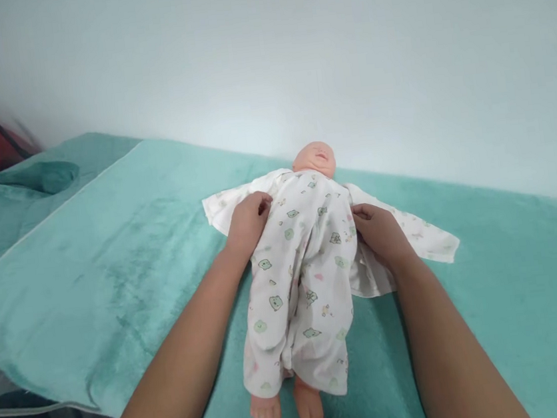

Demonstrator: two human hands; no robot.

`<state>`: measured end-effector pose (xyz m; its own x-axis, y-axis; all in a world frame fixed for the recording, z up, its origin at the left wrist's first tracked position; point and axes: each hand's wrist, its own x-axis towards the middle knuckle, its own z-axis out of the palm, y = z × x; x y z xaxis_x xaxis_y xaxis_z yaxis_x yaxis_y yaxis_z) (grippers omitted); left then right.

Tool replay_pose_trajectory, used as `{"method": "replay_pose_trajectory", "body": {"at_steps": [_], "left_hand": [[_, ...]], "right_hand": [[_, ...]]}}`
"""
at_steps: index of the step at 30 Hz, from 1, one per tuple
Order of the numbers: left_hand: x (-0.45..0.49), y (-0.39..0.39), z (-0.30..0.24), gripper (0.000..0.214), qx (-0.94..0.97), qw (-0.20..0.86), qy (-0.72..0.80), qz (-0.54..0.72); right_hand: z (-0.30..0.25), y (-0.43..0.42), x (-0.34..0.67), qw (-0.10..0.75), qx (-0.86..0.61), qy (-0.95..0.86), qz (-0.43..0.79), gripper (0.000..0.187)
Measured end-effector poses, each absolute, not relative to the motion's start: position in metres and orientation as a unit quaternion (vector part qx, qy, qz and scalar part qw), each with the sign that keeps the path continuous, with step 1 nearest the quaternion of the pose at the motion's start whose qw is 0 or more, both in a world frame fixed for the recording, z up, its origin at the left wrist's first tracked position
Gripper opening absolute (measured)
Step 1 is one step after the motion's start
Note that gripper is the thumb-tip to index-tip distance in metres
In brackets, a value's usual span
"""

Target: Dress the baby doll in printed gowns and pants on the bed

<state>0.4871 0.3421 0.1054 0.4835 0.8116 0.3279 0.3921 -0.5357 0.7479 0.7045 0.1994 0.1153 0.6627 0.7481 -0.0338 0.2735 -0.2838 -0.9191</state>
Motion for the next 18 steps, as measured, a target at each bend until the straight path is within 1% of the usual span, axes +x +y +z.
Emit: {"method": "replay_pose_trajectory", "body": {"at_steps": [3,6,8,10,13,15,18], "left_hand": [[0.477,0.335,0.106,0.016,0.775,0.392,0.395,0.301],[0.476,0.330,0.109,0.015,0.734,0.454,0.415,0.287],[0.480,0.324,0.112,0.014,0.674,0.513,0.436,0.305],[0.485,0.317,0.114,0.016,0.579,0.602,0.442,0.328],[0.490,0.306,0.115,0.021,0.439,0.740,0.387,0.331],[0.491,0.301,0.116,0.022,0.396,0.788,0.348,0.318],[0.491,0.298,0.116,0.025,0.390,0.809,0.322,0.301]], "right_hand": [[0.114,0.197,0.705,0.536,-0.711,-0.301,0.341,0.022],[0.115,0.194,0.706,0.540,-0.679,-0.298,0.398,0.030],[0.117,0.193,0.705,0.539,-0.671,-0.299,0.412,0.033],[0.121,0.192,0.701,0.543,-0.667,-0.295,0.416,0.033],[0.131,0.190,0.692,0.546,-0.673,-0.279,0.413,0.033],[0.137,0.188,0.686,0.547,-0.677,-0.259,0.419,0.031],[0.142,0.187,0.683,0.549,-0.678,-0.234,0.429,0.029]]}}
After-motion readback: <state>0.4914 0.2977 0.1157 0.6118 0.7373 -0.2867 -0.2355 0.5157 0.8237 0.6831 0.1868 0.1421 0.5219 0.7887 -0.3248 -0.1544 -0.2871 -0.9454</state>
